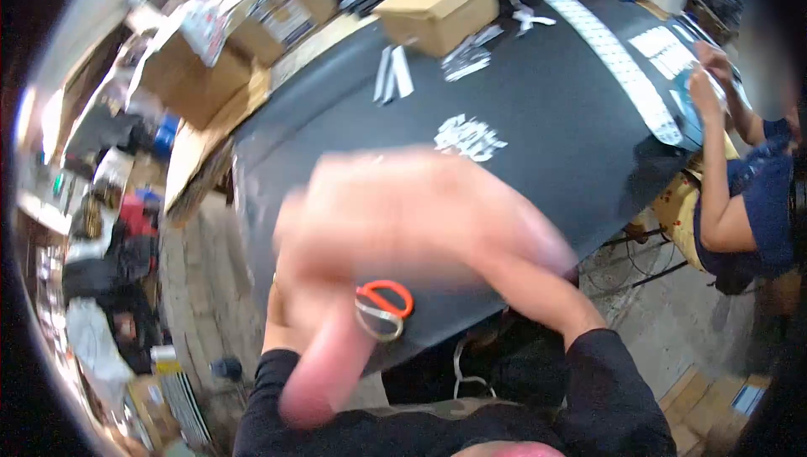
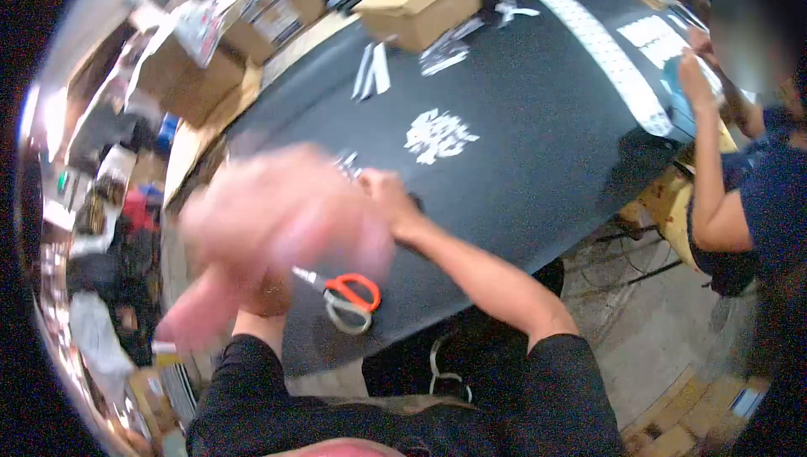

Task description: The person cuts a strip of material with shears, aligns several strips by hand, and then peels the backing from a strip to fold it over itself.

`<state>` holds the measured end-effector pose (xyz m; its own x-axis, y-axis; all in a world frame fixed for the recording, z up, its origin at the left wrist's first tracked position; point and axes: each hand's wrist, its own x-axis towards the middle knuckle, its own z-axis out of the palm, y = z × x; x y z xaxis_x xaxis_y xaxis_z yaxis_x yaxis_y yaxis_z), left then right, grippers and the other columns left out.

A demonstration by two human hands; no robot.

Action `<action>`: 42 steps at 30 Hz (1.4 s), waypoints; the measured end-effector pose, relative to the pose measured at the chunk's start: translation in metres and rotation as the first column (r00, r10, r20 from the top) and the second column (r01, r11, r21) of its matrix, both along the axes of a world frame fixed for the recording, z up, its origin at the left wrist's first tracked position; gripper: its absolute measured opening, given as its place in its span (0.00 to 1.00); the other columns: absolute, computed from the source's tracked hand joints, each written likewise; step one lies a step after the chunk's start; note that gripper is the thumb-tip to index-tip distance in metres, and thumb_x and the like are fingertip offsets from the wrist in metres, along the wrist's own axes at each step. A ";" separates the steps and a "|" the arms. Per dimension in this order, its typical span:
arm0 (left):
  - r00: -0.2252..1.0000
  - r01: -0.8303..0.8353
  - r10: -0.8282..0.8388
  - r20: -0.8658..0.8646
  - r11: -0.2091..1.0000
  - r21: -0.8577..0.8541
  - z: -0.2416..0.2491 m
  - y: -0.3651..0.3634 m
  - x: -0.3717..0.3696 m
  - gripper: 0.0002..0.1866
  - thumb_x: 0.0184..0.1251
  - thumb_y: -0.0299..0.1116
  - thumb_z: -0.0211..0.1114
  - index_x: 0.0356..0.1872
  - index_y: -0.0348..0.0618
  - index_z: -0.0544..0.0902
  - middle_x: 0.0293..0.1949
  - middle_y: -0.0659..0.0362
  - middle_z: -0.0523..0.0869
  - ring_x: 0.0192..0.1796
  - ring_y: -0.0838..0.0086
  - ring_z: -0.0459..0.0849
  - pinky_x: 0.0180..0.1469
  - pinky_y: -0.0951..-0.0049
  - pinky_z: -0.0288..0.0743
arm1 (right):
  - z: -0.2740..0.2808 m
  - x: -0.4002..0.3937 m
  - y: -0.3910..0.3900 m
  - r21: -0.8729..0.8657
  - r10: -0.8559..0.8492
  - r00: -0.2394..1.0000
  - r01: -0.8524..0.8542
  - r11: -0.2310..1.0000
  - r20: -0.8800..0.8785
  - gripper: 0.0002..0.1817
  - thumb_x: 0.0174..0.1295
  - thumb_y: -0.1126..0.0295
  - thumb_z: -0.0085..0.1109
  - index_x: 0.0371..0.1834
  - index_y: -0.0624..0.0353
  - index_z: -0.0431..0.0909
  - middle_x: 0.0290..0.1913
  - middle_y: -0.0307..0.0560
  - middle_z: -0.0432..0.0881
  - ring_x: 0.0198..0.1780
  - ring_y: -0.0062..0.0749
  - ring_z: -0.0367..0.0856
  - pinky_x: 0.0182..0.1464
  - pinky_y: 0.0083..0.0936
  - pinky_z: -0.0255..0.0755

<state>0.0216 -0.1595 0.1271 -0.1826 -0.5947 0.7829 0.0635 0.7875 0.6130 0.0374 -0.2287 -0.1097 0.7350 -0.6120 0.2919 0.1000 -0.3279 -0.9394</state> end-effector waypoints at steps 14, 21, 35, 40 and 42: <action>0.496 -0.838 0.856 0.144 0.428 0.339 -0.104 0.104 0.101 0.17 0.67 0.41 0.61 0.41 0.34 0.82 0.37 0.56 0.85 0.41 0.74 0.82 0.42 0.75 0.75 | -0.011 0.002 -0.011 0.435 0.079 0.986 -0.135 0.890 0.144 0.09 0.63 0.67 0.59 0.29 0.60 0.77 0.19 0.35 0.73 0.17 0.14 0.68 0.18 0.15 0.60; 0.484 -0.771 0.860 0.164 0.330 0.544 -0.221 0.065 0.174 0.15 0.62 0.39 0.65 0.34 0.34 0.84 0.28 0.56 0.86 0.30 0.80 0.81 0.32 0.76 0.74 | 0.010 0.048 0.009 0.194 0.345 0.937 -0.329 0.924 -0.055 0.08 0.61 0.68 0.63 0.34 0.62 0.82 0.25 0.34 0.79 0.24 0.14 0.73 0.25 0.15 0.65; 0.653 -0.195 0.696 -0.299 0.536 0.821 -0.239 0.102 0.219 0.12 0.66 0.38 0.64 0.33 0.38 0.83 0.18 0.69 0.72 0.20 0.87 0.68 0.21 0.85 0.58 | -0.002 0.073 0.019 0.412 0.314 0.947 -0.313 0.856 0.068 0.05 0.63 0.73 0.60 0.37 0.61 0.75 0.28 0.40 0.80 0.27 0.19 0.76 0.28 0.16 0.69; 0.634 -0.131 0.659 -0.406 0.608 0.783 -0.238 0.096 0.215 0.17 0.67 0.40 0.63 0.41 0.33 0.80 0.27 0.61 0.80 0.30 0.78 0.83 0.27 0.82 0.74 | -0.016 0.073 0.007 0.445 0.252 0.953 -0.300 0.844 0.165 0.08 0.57 0.78 0.64 0.39 0.65 0.79 0.33 0.42 0.81 0.31 0.21 0.79 0.33 0.17 0.74; 0.599 -0.011 0.603 -0.526 0.663 0.748 -0.231 0.098 0.215 0.21 0.66 0.40 0.63 0.50 0.32 0.76 0.39 0.53 0.82 0.36 0.70 0.86 0.35 0.77 0.81 | -0.017 0.073 0.008 0.390 0.239 0.957 -0.286 0.875 0.166 0.09 0.56 0.78 0.64 0.40 0.66 0.80 0.35 0.42 0.82 0.33 0.22 0.79 0.34 0.18 0.75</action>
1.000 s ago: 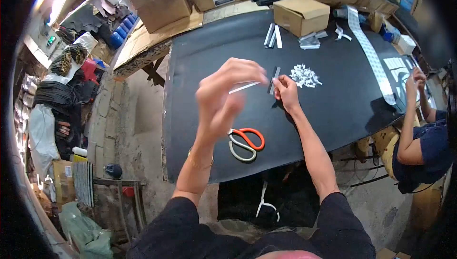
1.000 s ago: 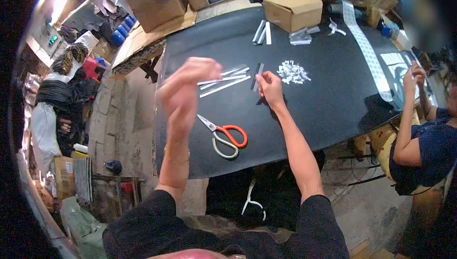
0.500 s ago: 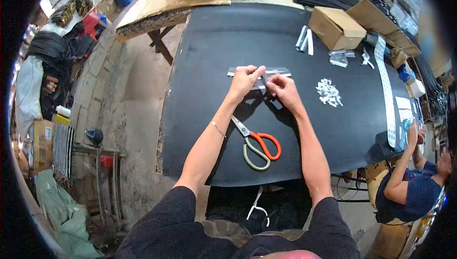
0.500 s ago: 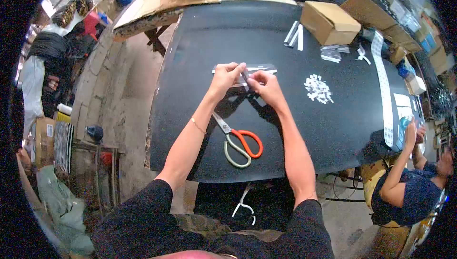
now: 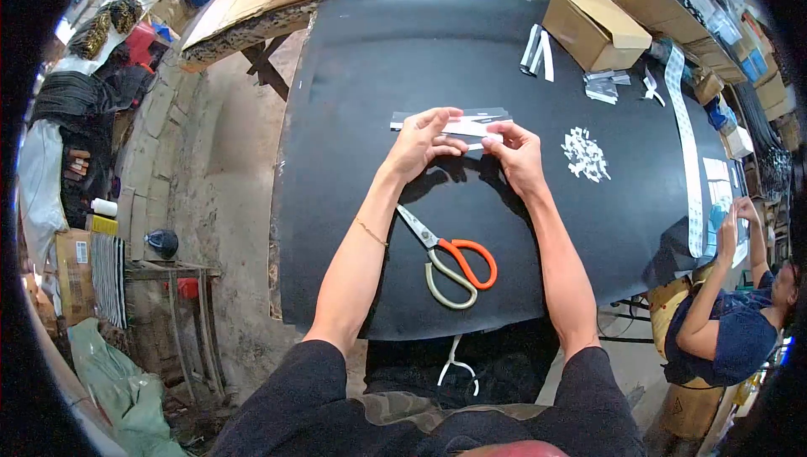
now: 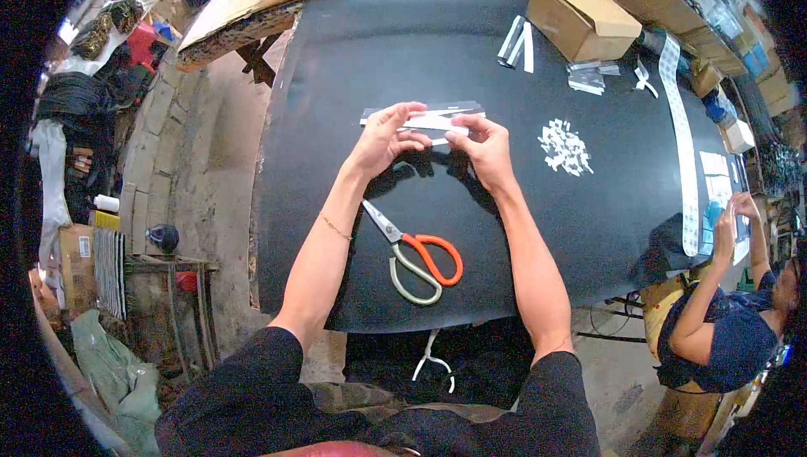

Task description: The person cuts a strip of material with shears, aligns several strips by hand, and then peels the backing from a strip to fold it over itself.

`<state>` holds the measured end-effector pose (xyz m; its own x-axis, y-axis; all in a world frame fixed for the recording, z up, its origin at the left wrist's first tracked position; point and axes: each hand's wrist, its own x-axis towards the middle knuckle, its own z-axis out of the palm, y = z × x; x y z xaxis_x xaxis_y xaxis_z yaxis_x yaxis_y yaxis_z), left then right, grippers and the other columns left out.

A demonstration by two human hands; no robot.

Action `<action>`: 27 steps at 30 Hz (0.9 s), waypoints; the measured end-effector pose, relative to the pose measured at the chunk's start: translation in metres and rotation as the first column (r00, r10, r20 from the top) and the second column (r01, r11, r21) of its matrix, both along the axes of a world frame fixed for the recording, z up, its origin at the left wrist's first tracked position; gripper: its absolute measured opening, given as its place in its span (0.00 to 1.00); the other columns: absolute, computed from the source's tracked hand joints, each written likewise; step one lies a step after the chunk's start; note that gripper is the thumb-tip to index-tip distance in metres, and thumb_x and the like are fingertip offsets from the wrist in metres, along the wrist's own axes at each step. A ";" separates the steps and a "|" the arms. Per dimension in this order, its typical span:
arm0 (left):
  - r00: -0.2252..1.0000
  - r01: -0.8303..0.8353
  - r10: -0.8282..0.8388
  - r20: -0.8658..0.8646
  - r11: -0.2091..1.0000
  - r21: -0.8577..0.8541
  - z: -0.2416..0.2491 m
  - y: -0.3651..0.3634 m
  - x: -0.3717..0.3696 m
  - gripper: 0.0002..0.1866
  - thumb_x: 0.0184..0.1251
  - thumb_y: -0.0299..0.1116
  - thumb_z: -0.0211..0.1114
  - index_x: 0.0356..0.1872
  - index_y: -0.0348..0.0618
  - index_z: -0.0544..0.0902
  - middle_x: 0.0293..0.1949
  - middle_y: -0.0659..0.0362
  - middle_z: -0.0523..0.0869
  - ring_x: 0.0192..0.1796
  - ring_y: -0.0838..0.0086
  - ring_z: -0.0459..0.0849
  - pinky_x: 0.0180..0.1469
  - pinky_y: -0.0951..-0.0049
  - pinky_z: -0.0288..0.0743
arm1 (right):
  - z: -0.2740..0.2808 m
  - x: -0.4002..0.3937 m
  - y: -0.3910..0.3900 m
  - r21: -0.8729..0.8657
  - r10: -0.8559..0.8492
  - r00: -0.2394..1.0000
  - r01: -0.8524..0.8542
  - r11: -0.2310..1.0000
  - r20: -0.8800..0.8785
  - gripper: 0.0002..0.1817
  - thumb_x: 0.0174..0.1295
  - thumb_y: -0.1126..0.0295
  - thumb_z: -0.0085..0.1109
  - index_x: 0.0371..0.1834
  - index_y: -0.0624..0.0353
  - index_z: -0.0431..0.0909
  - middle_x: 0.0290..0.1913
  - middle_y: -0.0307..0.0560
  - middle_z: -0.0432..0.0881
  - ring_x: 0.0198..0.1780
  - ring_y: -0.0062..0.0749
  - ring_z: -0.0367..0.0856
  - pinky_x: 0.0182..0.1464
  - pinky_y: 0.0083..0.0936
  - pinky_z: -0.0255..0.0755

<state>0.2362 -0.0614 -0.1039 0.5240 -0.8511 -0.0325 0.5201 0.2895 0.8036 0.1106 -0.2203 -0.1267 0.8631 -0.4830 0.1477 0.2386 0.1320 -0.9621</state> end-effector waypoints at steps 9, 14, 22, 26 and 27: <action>0.933 -0.193 0.140 0.330 0.972 0.133 0.000 -0.009 -0.013 0.21 0.61 0.26 0.65 0.54 0.29 0.74 0.37 0.52 0.85 0.37 0.72 0.86 0.37 0.77 0.82 | 0.008 0.000 0.010 -0.110 -0.056 0.997 0.050 0.993 -0.051 0.14 0.60 0.77 0.62 0.49 0.66 0.76 0.40 0.44 0.81 0.34 0.21 0.81 0.37 0.18 0.79; 0.882 -0.235 0.126 0.455 0.953 0.191 -0.006 -0.012 -0.016 0.12 0.58 0.25 0.68 0.41 0.30 0.82 0.32 0.53 0.86 0.31 0.75 0.86 0.33 0.78 0.82 | 0.011 0.001 0.013 -0.161 -0.059 0.993 0.043 0.986 -0.098 0.11 0.58 0.76 0.63 0.44 0.67 0.79 0.35 0.44 0.83 0.33 0.23 0.82 0.35 0.18 0.78; 0.814 -0.311 0.136 0.565 0.923 0.226 -0.010 -0.009 -0.009 0.06 0.58 0.20 0.65 0.36 0.30 0.85 0.28 0.54 0.87 0.31 0.76 0.87 0.33 0.79 0.81 | 0.005 -0.001 0.004 -0.220 -0.133 0.979 0.097 0.971 -0.155 0.07 0.58 0.77 0.63 0.37 0.68 0.83 0.31 0.46 0.85 0.31 0.24 0.84 0.32 0.17 0.78; 0.799 -0.279 0.091 0.594 0.932 0.232 -0.013 -0.008 -0.005 0.10 0.61 0.17 0.57 0.40 0.30 0.84 0.33 0.52 0.87 0.36 0.70 0.88 0.39 0.77 0.83 | 0.008 -0.003 0.002 -0.171 -0.128 0.977 0.098 0.980 -0.170 0.07 0.57 0.78 0.62 0.37 0.70 0.82 0.30 0.48 0.85 0.31 0.25 0.84 0.33 0.18 0.79; 0.799 -0.278 0.090 0.595 0.932 0.233 -0.014 -0.008 -0.003 0.10 0.61 0.17 0.57 0.40 0.30 0.84 0.33 0.52 0.87 0.36 0.70 0.88 0.39 0.77 0.83 | 0.009 -0.002 0.000 -0.149 -0.112 0.981 0.088 0.985 -0.161 0.07 0.57 0.79 0.61 0.37 0.71 0.82 0.31 0.48 0.85 0.31 0.26 0.84 0.33 0.18 0.80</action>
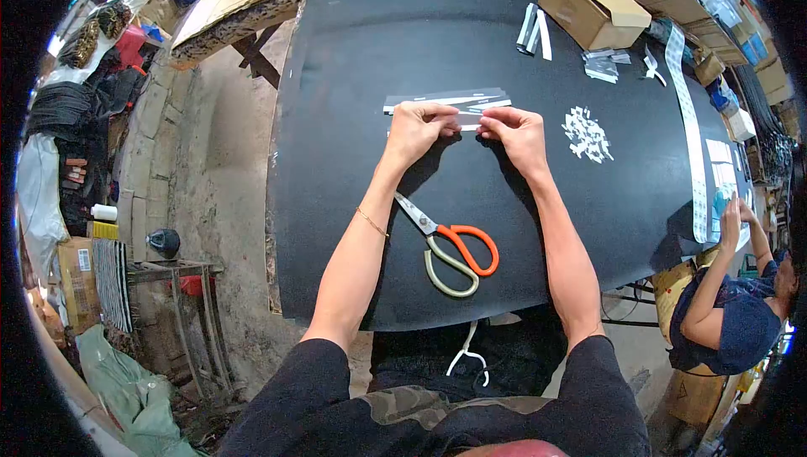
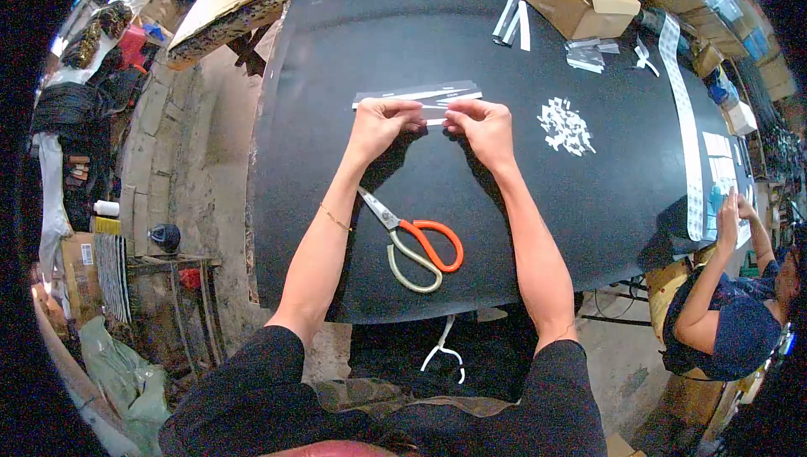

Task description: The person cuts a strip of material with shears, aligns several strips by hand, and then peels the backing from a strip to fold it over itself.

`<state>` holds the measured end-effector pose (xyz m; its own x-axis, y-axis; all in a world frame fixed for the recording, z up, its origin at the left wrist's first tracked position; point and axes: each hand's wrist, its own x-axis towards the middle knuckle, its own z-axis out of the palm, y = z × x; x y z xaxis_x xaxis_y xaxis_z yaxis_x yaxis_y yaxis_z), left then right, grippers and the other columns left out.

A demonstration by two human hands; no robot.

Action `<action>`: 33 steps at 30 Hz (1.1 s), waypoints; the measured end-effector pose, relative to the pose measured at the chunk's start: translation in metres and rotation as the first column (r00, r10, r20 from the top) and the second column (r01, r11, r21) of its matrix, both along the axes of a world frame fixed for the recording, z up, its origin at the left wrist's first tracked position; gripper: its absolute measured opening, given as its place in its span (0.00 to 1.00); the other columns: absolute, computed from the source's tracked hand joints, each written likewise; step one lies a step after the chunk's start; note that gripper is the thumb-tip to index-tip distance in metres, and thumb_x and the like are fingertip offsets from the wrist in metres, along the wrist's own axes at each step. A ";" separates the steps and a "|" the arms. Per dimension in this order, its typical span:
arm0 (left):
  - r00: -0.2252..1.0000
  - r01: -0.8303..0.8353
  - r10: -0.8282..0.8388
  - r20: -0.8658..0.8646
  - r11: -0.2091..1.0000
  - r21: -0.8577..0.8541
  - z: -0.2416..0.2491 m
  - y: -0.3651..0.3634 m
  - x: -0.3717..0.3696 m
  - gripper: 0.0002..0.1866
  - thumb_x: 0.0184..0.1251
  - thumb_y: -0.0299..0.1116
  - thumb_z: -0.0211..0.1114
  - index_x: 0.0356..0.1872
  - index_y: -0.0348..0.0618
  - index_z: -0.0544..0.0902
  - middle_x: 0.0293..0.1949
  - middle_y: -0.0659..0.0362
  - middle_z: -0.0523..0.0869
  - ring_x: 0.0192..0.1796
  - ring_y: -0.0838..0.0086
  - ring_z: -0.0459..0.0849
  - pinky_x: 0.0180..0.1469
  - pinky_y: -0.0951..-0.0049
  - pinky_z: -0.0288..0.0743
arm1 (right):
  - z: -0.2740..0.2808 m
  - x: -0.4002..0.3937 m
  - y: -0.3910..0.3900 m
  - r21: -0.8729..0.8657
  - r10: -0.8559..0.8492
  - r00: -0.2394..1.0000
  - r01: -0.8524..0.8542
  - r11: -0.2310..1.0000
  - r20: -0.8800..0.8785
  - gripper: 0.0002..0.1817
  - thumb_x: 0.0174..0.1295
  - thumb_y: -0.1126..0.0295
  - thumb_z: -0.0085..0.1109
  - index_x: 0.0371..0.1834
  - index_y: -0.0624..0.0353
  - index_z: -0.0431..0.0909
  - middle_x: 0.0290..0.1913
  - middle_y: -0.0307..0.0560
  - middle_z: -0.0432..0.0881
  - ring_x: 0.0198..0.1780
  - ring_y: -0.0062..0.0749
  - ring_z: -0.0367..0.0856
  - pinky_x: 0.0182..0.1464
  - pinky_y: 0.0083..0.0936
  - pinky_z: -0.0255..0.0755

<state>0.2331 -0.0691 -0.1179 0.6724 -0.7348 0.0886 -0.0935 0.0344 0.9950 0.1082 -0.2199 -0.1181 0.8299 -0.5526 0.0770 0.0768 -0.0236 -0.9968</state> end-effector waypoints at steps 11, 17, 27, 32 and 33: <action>0.997 -0.026 0.021 -0.072 0.997 -0.072 0.010 0.013 0.011 0.07 0.61 0.20 0.62 0.39 0.30 0.84 0.33 0.52 0.87 0.36 0.68 0.88 0.38 0.75 0.84 | 0.016 -0.004 0.004 -0.146 -0.073 0.988 0.093 0.985 0.137 0.18 0.57 0.76 0.64 0.52 0.64 0.77 0.43 0.46 0.84 0.41 0.28 0.84 0.42 0.21 0.79; 0.988 0.150 -0.149 -0.038 0.989 0.017 0.005 0.003 -0.006 0.07 0.60 0.22 0.65 0.38 0.31 0.85 0.33 0.53 0.87 0.35 0.73 0.87 0.37 0.77 0.82 | 0.005 -0.009 0.004 -0.108 0.196 0.979 -0.200 0.974 -0.046 0.16 0.55 0.76 0.66 0.48 0.65 0.79 0.39 0.46 0.85 0.35 0.23 0.84 0.36 0.19 0.78; 0.997 0.020 -0.026 0.079 0.997 0.074 0.009 0.002 -0.008 0.06 0.59 0.21 0.64 0.36 0.29 0.85 0.29 0.54 0.87 0.33 0.75 0.88 0.36 0.80 0.82 | 0.002 -0.007 -0.004 -0.224 -0.022 0.998 0.009 0.975 -0.057 0.06 0.57 0.76 0.64 0.36 0.67 0.84 0.27 0.44 0.85 0.28 0.21 0.83 0.30 0.16 0.76; 0.989 0.008 -0.016 0.146 0.998 0.055 0.004 0.000 -0.006 0.08 0.61 0.19 0.61 0.39 0.28 0.84 0.30 0.52 0.88 0.34 0.73 0.88 0.37 0.79 0.82 | 0.002 -0.005 0.001 -0.226 -0.105 0.994 0.093 0.970 -0.041 0.07 0.57 0.76 0.63 0.37 0.67 0.84 0.28 0.45 0.85 0.29 0.22 0.84 0.31 0.17 0.77; 0.983 0.015 -0.026 0.180 0.998 0.062 0.003 -0.001 -0.006 0.08 0.61 0.18 0.60 0.39 0.27 0.84 0.31 0.52 0.88 0.34 0.72 0.88 0.37 0.79 0.82 | 0.004 -0.006 0.002 -0.265 -0.133 0.990 0.115 0.958 -0.051 0.06 0.58 0.77 0.62 0.37 0.68 0.84 0.28 0.46 0.85 0.30 0.22 0.84 0.32 0.17 0.77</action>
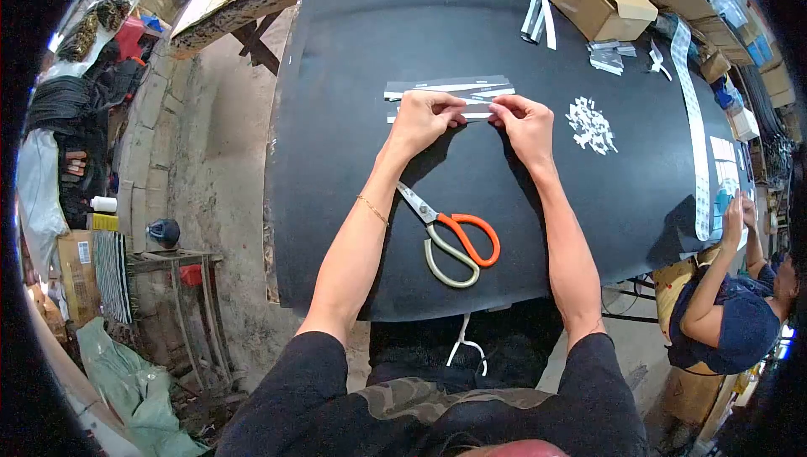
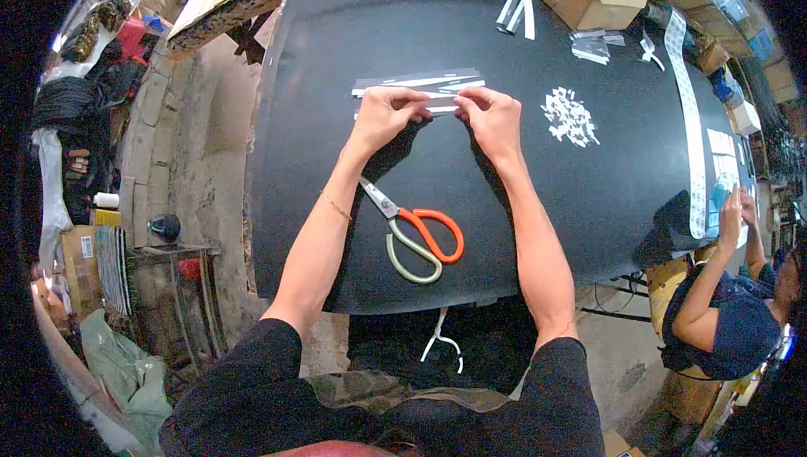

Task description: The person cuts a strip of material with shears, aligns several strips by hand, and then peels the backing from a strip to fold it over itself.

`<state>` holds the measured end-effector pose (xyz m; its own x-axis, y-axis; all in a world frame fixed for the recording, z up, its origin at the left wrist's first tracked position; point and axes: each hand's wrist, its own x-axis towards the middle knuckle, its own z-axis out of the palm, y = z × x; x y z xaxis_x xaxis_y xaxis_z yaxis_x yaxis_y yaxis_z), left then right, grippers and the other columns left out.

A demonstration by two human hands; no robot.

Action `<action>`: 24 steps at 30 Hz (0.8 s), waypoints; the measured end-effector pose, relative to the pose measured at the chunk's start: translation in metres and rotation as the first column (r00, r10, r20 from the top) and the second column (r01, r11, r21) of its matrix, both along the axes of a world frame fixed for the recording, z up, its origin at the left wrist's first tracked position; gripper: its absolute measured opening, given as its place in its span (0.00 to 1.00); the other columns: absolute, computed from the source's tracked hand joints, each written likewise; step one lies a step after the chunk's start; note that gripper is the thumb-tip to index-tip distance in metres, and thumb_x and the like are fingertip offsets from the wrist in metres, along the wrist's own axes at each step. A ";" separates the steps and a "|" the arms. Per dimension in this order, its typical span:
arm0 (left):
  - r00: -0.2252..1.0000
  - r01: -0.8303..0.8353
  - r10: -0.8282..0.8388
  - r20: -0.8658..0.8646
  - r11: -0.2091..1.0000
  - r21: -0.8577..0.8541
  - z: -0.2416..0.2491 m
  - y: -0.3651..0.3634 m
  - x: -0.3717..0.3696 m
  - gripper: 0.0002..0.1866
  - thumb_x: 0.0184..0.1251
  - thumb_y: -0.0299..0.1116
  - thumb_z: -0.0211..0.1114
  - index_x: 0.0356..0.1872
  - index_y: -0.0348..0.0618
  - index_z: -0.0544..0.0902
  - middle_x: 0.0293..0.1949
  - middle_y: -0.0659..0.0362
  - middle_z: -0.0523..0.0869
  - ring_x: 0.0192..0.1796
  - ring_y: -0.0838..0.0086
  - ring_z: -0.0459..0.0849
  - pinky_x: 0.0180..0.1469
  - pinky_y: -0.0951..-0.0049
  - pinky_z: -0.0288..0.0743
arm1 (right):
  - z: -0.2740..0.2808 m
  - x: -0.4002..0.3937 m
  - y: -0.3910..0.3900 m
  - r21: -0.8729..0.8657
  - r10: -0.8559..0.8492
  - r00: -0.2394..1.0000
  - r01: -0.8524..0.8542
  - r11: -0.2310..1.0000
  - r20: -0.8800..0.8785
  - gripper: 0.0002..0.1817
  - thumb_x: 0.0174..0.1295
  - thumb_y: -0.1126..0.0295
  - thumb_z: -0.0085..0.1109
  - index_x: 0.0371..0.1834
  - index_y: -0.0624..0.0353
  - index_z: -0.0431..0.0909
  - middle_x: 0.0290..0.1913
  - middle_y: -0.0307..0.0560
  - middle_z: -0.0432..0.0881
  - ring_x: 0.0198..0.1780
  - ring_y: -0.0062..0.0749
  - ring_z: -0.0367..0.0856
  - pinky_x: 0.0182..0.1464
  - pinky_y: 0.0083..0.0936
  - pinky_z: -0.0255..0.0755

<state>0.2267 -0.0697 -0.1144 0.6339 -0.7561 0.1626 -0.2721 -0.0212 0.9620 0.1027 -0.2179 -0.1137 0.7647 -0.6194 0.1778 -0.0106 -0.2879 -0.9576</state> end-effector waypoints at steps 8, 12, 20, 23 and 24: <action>0.992 -0.085 0.073 -0.101 0.990 -0.117 -0.004 0.006 0.015 0.08 0.61 0.18 0.59 0.38 0.28 0.84 0.31 0.51 0.87 0.34 0.71 0.88 0.38 0.76 0.84 | 0.002 -0.005 -0.021 -0.188 -0.252 0.961 0.270 0.944 0.112 0.09 0.59 0.76 0.60 0.42 0.67 0.81 0.32 0.49 0.85 0.34 0.27 0.84 0.37 0.22 0.79; 0.991 -0.052 0.036 -0.128 0.991 -0.121 -0.001 0.007 0.016 0.08 0.62 0.19 0.60 0.40 0.28 0.83 0.32 0.52 0.86 0.35 0.69 0.88 0.39 0.76 0.84 | 0.010 -0.002 -0.004 -0.387 -0.012 0.990 0.066 0.920 0.142 0.22 0.57 0.74 0.65 0.55 0.63 0.75 0.51 0.51 0.80 0.48 0.31 0.82 0.49 0.27 0.79; 0.995 0.075 -0.074 -0.062 0.997 0.016 0.007 0.005 0.003 0.08 0.59 0.24 0.66 0.38 0.32 0.84 0.30 0.54 0.87 0.32 0.76 0.86 0.37 0.79 0.80 | 0.004 -0.003 -0.001 -0.363 0.213 0.977 -0.208 0.908 -0.028 0.11 0.55 0.74 0.65 0.41 0.64 0.82 0.38 0.49 0.85 0.37 0.30 0.84 0.40 0.24 0.78; 0.998 0.045 -0.046 0.033 0.999 0.009 0.001 0.001 0.002 0.09 0.57 0.25 0.68 0.38 0.33 0.85 0.32 0.55 0.87 0.32 0.78 0.85 0.37 0.79 0.80 | 0.002 -0.002 0.008 -0.300 0.213 0.975 -0.184 0.936 0.065 0.09 0.55 0.75 0.64 0.39 0.64 0.82 0.37 0.50 0.85 0.36 0.29 0.84 0.38 0.23 0.77; 0.996 0.025 -0.024 0.091 1.000 -0.010 -0.002 0.000 0.002 0.09 0.55 0.25 0.69 0.38 0.33 0.85 0.32 0.56 0.87 0.33 0.78 0.85 0.37 0.79 0.80 | 0.002 -0.002 0.010 -0.300 0.211 0.975 -0.183 0.936 0.065 0.09 0.55 0.75 0.64 0.39 0.64 0.82 0.37 0.50 0.85 0.36 0.29 0.84 0.38 0.23 0.77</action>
<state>0.2284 -0.0696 -0.1162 0.5974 -0.7692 0.2269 -0.3584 -0.0029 0.9336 0.1011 -0.2083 -0.1116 0.8371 -0.3685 0.4043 0.1611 -0.5403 -0.8259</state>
